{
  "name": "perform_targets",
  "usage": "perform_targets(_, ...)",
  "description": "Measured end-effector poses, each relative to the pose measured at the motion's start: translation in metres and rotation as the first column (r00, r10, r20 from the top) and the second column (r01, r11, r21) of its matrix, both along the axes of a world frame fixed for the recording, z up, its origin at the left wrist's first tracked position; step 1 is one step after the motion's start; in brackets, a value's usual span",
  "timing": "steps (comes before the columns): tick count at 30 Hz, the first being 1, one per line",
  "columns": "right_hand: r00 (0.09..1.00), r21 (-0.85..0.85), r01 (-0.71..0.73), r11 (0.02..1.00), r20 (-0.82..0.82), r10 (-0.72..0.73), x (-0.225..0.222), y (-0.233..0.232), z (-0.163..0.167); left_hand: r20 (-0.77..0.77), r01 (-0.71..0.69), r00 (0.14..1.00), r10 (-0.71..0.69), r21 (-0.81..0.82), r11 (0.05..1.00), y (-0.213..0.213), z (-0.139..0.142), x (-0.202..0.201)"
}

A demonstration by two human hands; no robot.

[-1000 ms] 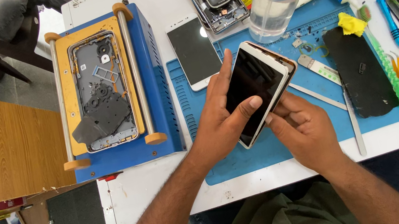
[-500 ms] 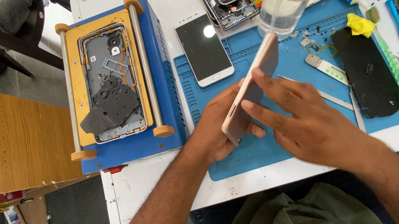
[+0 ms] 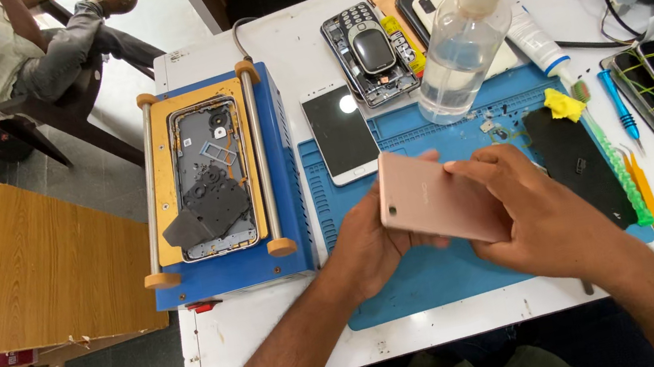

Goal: The person wipes a smartphone screen with a yellow cloth, then opens the phone's back cover and works on the internal components, using a screwdriver on the battery area and prying with a spudger on the repair mat.

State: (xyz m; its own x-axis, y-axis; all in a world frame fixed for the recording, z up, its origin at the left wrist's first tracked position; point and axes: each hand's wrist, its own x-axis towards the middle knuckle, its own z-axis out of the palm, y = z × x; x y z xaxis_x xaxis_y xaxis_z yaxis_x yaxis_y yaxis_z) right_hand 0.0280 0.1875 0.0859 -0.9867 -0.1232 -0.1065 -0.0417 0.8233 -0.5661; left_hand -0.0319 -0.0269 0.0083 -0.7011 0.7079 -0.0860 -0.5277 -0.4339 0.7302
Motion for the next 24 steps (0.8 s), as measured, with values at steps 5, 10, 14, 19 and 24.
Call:
perform_targets(5,0.983,-0.284,0.175,0.943,-0.011,-0.185,0.008,-0.034,-0.015,-0.130,-0.023,0.991,0.016,-0.053,0.998,0.010,0.008,0.013)
perform_targets(10,0.996,-0.304,0.084,0.949,0.056,-0.070,0.017,-0.038,-0.016,0.031,-0.113,0.993,0.115,-0.054,0.992,0.010,0.006,0.011)
perform_targets(14,0.998,-0.254,0.037,0.966,0.060,-0.023,0.024,-0.041,-0.016,0.164,-0.131,0.979,0.123,0.043,0.990,0.007,0.000,0.009)
perform_targets(19,0.998,-0.186,0.010,0.982,-0.052,-0.020,0.026,-0.055,-0.023,0.203,-0.142,0.971,0.129,0.052,0.989,0.009,-0.005,0.006)
perform_targets(24,0.992,-0.309,-0.022,0.951,-0.128,-0.019,0.027,-0.052,-0.029,0.101,-0.118,0.987,0.121,-0.032,0.992,0.008,-0.002,0.003)
